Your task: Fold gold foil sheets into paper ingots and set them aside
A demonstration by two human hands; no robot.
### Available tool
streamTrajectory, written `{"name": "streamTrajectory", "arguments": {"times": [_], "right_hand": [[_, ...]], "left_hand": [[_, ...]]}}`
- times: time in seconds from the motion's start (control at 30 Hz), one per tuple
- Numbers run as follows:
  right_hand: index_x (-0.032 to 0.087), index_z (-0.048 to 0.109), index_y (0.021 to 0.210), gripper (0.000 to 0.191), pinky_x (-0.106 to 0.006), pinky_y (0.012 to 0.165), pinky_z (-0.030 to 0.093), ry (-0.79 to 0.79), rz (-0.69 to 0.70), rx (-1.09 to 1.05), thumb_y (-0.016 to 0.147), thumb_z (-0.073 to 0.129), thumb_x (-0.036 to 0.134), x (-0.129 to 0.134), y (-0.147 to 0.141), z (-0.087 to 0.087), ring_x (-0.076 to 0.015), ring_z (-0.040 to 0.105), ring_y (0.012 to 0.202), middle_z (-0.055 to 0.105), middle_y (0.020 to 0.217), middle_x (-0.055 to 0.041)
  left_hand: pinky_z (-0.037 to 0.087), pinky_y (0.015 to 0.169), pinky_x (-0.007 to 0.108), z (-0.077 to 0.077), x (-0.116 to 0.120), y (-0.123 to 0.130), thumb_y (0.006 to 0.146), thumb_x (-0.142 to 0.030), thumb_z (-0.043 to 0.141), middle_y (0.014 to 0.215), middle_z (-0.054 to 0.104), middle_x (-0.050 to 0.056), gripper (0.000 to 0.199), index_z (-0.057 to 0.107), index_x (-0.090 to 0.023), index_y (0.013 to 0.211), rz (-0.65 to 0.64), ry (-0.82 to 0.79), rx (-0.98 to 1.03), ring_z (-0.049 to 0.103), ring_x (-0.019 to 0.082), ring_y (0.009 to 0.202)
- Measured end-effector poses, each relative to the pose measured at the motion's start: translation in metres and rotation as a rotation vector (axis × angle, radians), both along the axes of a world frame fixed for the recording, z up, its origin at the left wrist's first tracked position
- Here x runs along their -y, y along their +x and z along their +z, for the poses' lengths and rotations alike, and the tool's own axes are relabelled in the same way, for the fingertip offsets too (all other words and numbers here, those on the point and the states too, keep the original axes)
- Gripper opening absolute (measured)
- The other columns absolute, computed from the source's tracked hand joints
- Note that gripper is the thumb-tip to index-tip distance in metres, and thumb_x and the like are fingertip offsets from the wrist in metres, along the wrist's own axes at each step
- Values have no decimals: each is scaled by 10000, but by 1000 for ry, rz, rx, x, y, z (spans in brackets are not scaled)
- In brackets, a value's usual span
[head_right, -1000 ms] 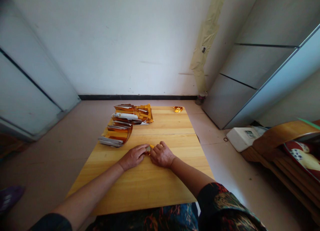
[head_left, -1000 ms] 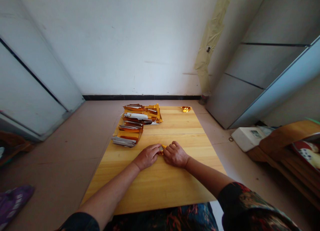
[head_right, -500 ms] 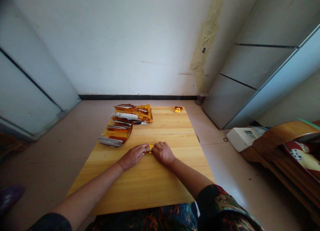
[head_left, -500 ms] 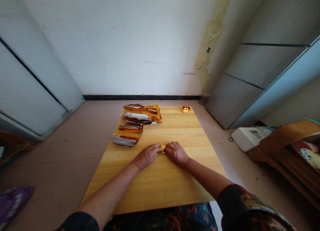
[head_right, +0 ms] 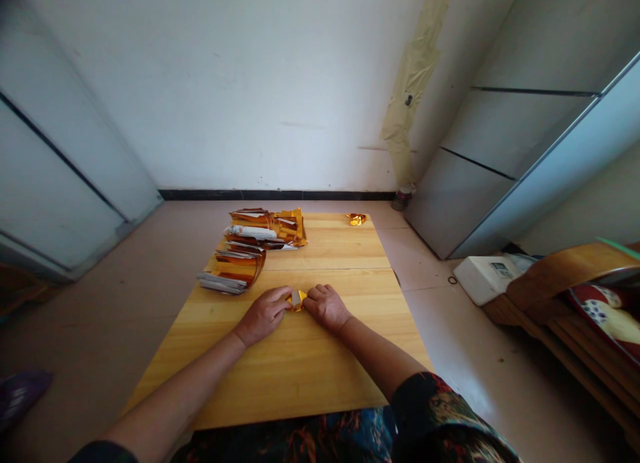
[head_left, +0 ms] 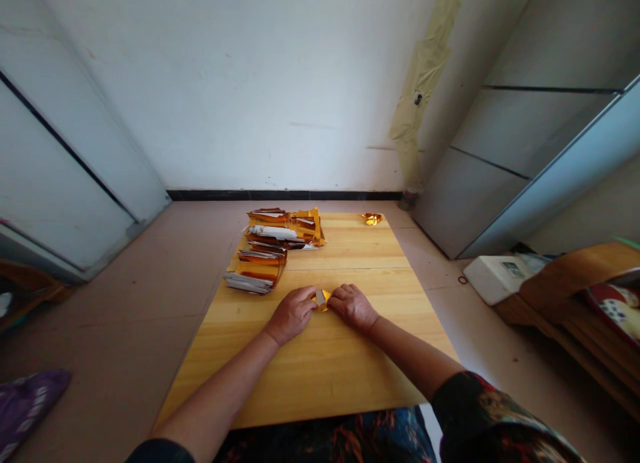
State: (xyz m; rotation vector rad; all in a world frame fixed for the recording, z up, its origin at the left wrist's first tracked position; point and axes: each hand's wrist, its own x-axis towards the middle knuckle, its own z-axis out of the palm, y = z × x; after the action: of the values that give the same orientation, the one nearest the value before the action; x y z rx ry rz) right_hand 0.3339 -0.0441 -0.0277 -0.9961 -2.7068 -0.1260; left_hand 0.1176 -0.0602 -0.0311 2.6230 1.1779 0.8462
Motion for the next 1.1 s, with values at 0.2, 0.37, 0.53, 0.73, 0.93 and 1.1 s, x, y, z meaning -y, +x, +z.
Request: {"name": "streamTrajectory", "arguments": {"times": [0.2, 0.37, 0.53, 0.73, 0.93, 1.1], "right_hand": [[221, 642, 895, 215, -282, 685, 264, -6, -10, -13, 938, 442, 288, -1, -1, 1, -157, 447, 774, 590, 802, -31], [206, 643, 866, 208, -279, 706, 270, -45, -29, -9, 929, 452, 260, -4, -3, 3, -148, 466, 790, 602, 814, -35], [199, 661, 868, 182, -263, 715, 281, -178, -115, -18, 908, 496, 262, -8, -6, 13, -138, 511, 806, 631, 837, -34], [212, 653, 946, 176, -251, 729, 317, -373, -282, -29, 897, 493, 267, -14, -11, 23, -148, 573, 859, 672, 907, -31], [208, 628, 960, 171, -247, 734, 328, -409, -387, -33, 891, 488, 277, -13, -17, 28, -155, 600, 873, 684, 929, -31], [204, 605, 972, 171, -245, 720, 322, -401, -445, -53, 888, 478, 280, -10, -20, 28, -148, 605, 842, 686, 915, -31]], "left_hand": [[458, 716, 292, 0, 4, 0, 796, -69, 502, 770, 633, 47, 199, 667, -181, 814, 33, 18, -6, 526, 165, 784], [447, 709, 260, -6, 4, 1, 799, -53, 491, 769, 644, 34, 225, 660, -187, 861, 80, -39, 106, 541, 151, 774], [448, 732, 244, -5, 3, 5, 732, -18, 527, 779, 651, 12, 217, 637, -183, 820, 246, -214, 190, 572, 134, 776], [446, 753, 239, -1, 2, 14, 745, -49, 525, 836, 654, 4, 213, 610, -194, 876, 430, -370, 226, 586, 125, 805], [434, 780, 260, 1, 4, 23, 791, -102, 511, 854, 658, 22, 152, 612, -192, 860, 504, -307, 157, 581, 149, 846], [430, 816, 272, 3, 6, 23, 807, -124, 503, 888, 671, 36, 171, 631, -193, 898, 496, -274, 104, 583, 164, 885]]}}
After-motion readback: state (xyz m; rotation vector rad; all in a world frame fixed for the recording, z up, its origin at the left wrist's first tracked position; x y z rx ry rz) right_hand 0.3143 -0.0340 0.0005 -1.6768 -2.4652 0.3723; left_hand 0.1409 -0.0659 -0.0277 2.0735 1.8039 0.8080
